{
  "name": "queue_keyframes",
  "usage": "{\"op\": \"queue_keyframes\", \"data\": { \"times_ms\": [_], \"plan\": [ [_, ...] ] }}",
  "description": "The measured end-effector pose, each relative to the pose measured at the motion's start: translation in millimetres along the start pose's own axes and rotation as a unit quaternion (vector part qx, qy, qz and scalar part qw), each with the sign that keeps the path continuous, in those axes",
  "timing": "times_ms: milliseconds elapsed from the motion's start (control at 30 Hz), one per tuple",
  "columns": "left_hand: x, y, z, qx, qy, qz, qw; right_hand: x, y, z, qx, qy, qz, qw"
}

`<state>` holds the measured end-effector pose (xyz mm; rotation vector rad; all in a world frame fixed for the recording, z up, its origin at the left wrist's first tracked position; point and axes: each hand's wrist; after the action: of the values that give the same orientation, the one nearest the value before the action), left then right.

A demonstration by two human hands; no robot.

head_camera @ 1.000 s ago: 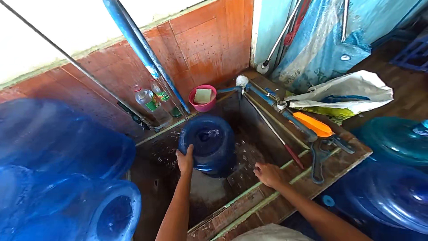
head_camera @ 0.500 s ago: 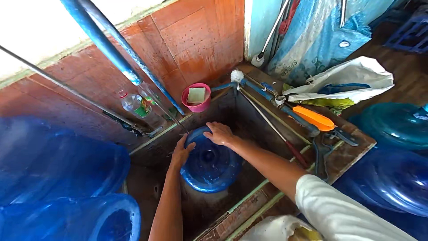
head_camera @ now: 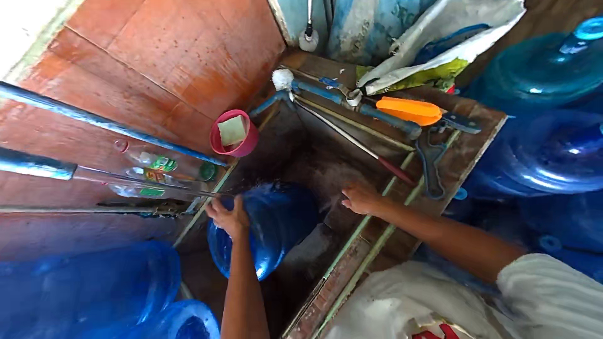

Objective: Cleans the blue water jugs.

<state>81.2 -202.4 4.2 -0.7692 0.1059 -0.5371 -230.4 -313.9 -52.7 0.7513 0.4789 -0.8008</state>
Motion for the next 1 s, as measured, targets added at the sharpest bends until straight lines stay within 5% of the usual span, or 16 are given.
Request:
{"op": "queue_keyframes", "data": {
  "times_ms": [67, 133, 367, 533, 600, 700, 800, 833, 933, 1000],
  "plan": [
    [11, 3, 5, 0.038, -0.001, 0.129, 0.991, -7, -3, -12, -0.035, 0.048, -0.023, 0.998],
    [3, -6, 4, 0.040, 0.015, 0.152, 0.988, -8, -3, -10, -0.033, 0.045, -0.021, 0.998],
    [-86, 22, 3, 0.043, 0.070, -0.203, 0.976, -9, -2, -12, -0.024, 0.012, -0.001, 1.000],
    [-32, 33, 10, 0.116, -0.086, 0.144, 0.979, -14, -2, -11, 0.010, -0.001, -0.001, 1.000],
    [-25, 27, 1, 0.116, -0.070, 0.163, 0.977, -15, -4, -12, 0.018, -0.011, 0.006, 1.000],
    [-44, 22, -1, 0.140, 0.017, -0.040, 0.989, -12, -6, -12, 0.037, -0.025, 0.010, 0.999],
    [-40, 32, 0, 0.137, 0.051, -0.247, 0.958, -10, -8, -17, 0.053, -0.034, 0.015, 0.998],
    [-33, 29, 1, 0.141, 0.026, -0.217, 0.965, -10, -8, -16, 0.053, -0.037, 0.016, 0.998],
    [2, 11, -8, 0.166, -0.042, 0.037, 0.985, -9, -8, -16, 0.052, -0.042, 0.014, 0.998],
    [13, -5, -15, 0.144, -0.022, 0.060, 0.988, -10, -9, -16, 0.052, -0.043, 0.013, 0.998]
  ]
}}
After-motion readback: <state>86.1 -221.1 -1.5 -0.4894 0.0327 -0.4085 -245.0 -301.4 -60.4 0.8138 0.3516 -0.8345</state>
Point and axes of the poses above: each hand's wrist, its own x-axis towards the middle knuckle, its own z-axis out of the back of the hand, y = z × x, and after that the axes turned 8 degrees about -x, right-handed
